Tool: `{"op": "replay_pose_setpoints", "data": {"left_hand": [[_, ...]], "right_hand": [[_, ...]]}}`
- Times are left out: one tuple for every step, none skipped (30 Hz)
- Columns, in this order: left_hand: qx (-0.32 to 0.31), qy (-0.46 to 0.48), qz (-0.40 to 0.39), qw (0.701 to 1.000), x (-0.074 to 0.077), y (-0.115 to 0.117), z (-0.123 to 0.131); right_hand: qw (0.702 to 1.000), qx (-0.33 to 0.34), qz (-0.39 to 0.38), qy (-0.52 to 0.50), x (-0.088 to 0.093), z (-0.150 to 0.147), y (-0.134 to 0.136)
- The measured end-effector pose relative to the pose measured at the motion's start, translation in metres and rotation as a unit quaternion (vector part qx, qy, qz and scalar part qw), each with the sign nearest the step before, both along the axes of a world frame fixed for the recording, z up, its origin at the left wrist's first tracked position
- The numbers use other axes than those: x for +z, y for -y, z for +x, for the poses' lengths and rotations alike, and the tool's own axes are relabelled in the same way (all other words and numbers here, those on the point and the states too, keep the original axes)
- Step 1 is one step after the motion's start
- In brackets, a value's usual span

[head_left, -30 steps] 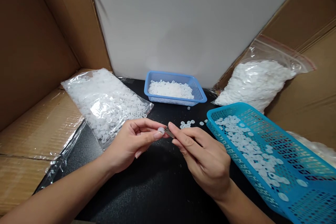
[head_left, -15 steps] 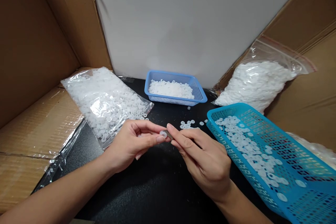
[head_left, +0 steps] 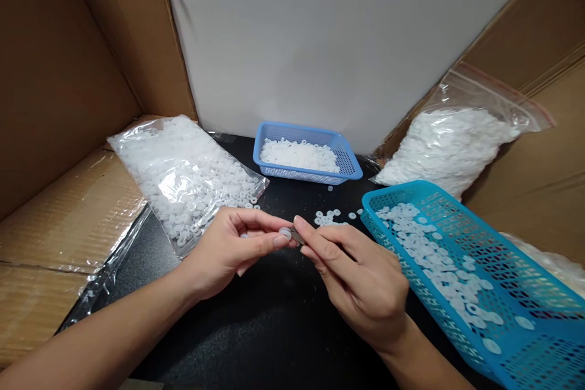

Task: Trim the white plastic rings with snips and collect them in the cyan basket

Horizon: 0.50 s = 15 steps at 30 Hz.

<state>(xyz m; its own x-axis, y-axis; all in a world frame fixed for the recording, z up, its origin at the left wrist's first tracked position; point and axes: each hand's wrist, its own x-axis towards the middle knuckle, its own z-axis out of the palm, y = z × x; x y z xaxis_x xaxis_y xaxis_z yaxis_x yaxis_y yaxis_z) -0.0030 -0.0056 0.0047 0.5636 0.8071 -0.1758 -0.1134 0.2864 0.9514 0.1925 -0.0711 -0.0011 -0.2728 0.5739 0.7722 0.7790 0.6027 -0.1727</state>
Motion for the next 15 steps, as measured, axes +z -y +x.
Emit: {"op": "replay_pose_setpoints", "data": {"left_hand": [[0.000, 0.003, -0.002, 1.000, 0.0003, 0.0000, 0.0004], [0.000, 0.006, -0.005, 1.000, 0.0006, -0.0001, 0.0007], [0.000, 0.008, -0.008, 1.000, 0.0008, -0.0001, 0.0010], [0.001, 0.009, -0.011, 1.000, 0.0010, -0.0001, 0.0011], [0.001, 0.009, -0.012, 1.000, 0.0010, 0.0000, 0.0010], [0.001, 0.008, -0.012, 1.000, 0.0011, 0.0002, 0.0008], [0.001, 0.006, -0.011, 1.000, 0.0011, 0.0004, 0.0005], [0.001, 0.003, -0.010, 1.000, 0.0011, 0.0007, 0.0001], [0.002, 0.000, -0.010, 1.000, 0.0010, 0.0010, -0.0003], [0.002, -0.004, -0.010, 1.000, 0.0011, 0.0012, -0.0006], [0.003, -0.009, -0.009, 1.000, 0.0011, 0.0013, -0.0008], [0.004, -0.015, -0.008, 1.000, 0.0013, 0.0014, -0.0008], [0.005, -0.021, -0.007, 1.000, 0.0015, 0.0013, -0.0008], [0.006, -0.026, -0.006, 1.000, 0.0018, 0.0011, -0.0006], [0.008, -0.032, -0.005, 0.999, 0.0022, 0.0008, -0.0004]], "right_hand": [[1.000, 0.000, 0.002, 0.002, 0.0001, 0.0001, 0.0002], [1.000, 0.001, 0.001, 0.004, 0.0003, 0.0003, 0.0003], [1.000, 0.001, 0.000, 0.006, 0.0005, 0.0004, 0.0004], [1.000, 0.001, -0.002, 0.008, 0.0007, 0.0006, 0.0005], [1.000, 0.000, -0.003, 0.010, 0.0010, 0.0006, 0.0006], [1.000, -0.001, -0.005, 0.013, 0.0013, 0.0006, 0.0007], [1.000, -0.001, -0.003, 0.015, 0.0017, 0.0006, 0.0008], [1.000, -0.002, -0.002, 0.018, 0.0021, 0.0006, 0.0008], [1.000, -0.003, 0.000, 0.021, 0.0024, 0.0006, 0.0009], [1.000, -0.004, 0.001, 0.024, 0.0026, 0.0006, 0.0009], [1.000, -0.006, 0.001, 0.028, 0.0028, 0.0008, 0.0010], [0.999, -0.007, 0.001, 0.033, 0.0030, 0.0011, 0.0011], [0.999, -0.008, 0.002, 0.039, 0.0031, 0.0016, 0.0013], [0.999, -0.009, 0.003, 0.045, 0.0031, 0.0021, 0.0015], [0.999, -0.009, 0.004, 0.052, 0.0032, 0.0026, 0.0018]]}}
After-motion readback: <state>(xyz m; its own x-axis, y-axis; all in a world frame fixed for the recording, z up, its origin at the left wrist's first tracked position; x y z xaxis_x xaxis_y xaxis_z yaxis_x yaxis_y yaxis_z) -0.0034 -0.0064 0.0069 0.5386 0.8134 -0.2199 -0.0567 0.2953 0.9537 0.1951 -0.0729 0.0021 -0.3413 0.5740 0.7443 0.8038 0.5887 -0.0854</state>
